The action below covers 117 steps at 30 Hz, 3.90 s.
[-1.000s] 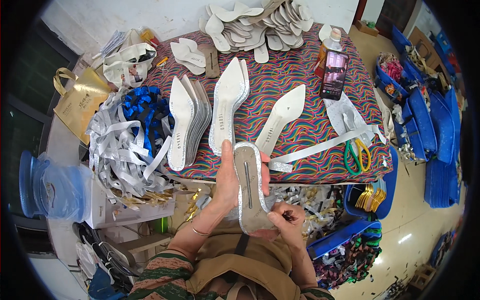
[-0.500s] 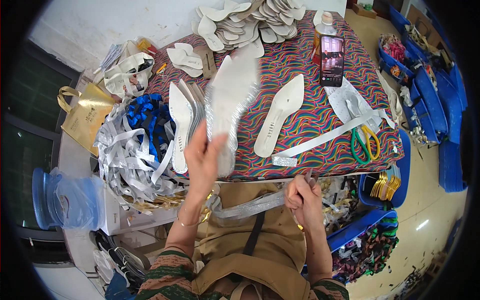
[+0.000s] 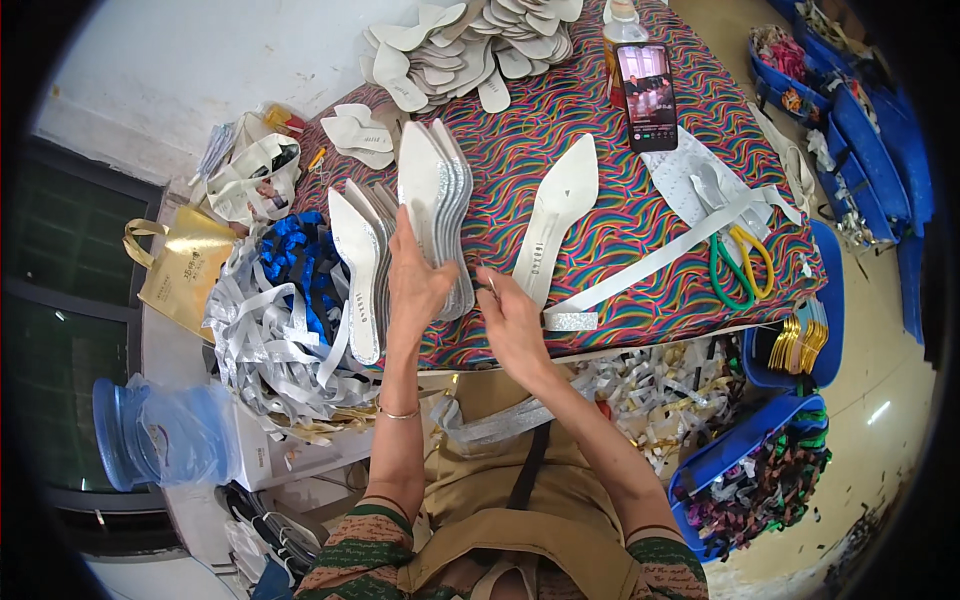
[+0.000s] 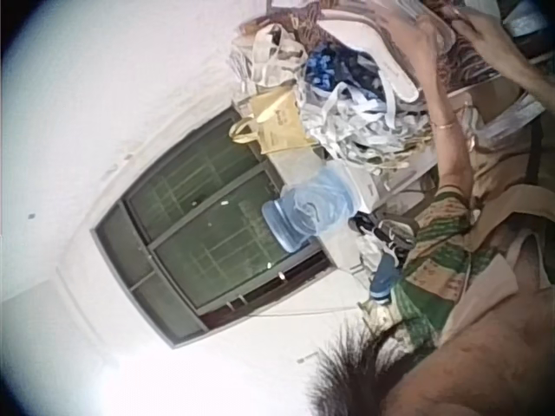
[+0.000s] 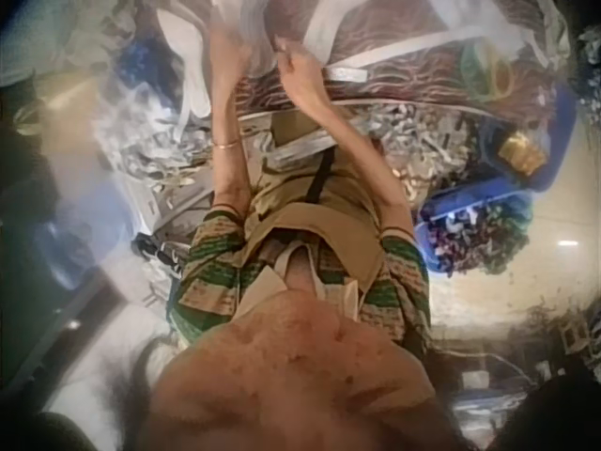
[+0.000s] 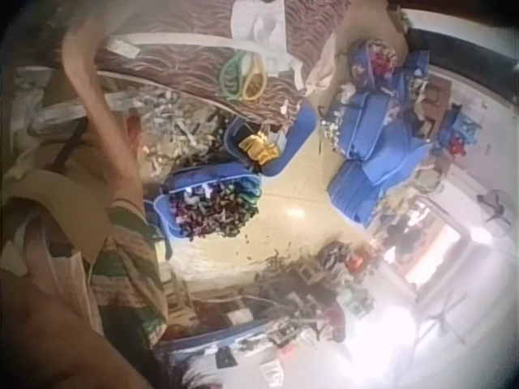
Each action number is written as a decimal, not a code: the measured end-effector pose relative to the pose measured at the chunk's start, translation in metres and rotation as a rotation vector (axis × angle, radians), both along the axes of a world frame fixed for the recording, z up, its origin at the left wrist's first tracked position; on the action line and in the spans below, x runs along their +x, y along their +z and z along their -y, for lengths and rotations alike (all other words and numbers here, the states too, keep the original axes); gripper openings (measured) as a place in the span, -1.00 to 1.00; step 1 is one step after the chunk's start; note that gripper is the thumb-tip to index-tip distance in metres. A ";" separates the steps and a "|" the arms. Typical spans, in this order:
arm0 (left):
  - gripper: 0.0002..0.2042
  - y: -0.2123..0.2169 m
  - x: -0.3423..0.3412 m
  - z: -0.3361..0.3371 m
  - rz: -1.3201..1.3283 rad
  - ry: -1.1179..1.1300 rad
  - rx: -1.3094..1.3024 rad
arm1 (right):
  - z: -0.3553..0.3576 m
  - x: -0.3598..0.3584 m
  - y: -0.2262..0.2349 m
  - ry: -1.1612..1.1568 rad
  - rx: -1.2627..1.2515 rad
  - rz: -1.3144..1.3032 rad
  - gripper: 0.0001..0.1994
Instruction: The person sits at a workbench and assembles white shoe insoles by applying a silver glittery strip to the heel area. They use a small metal tool to press the strip onto the insole and then place the finished items into a blue bin. The person also handles a roll of the silver strip and stacks the completed insoles.
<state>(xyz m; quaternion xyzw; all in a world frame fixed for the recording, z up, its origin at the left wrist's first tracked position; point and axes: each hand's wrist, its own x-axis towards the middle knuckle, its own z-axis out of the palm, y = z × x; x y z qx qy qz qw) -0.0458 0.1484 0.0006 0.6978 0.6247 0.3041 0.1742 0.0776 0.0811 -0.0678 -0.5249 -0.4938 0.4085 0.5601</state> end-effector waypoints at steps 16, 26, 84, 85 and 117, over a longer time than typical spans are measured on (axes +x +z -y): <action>-0.10 -0.002 -0.032 0.003 0.555 0.046 -0.232 | -0.062 -0.032 -0.010 0.077 -0.206 -0.080 -0.83; -0.10 0.006 -0.030 0.006 0.557 0.048 -0.249 | -0.060 -0.036 -0.011 0.052 -0.196 -0.040 -0.84; -0.15 -0.006 -0.016 0.005 -0.084 -0.083 0.028 | -0.023 -0.018 0.025 -0.201 0.164 0.077 -0.61; -0.14 -0.003 -0.013 0.006 -0.114 -0.066 0.025 | -0.011 -0.006 0.033 -0.126 0.092 0.016 -0.68; -0.77 -0.008 0.090 0.083 1.533 -0.226 -0.585 | 0.181 0.170 0.100 0.428 -0.135 0.359 -0.60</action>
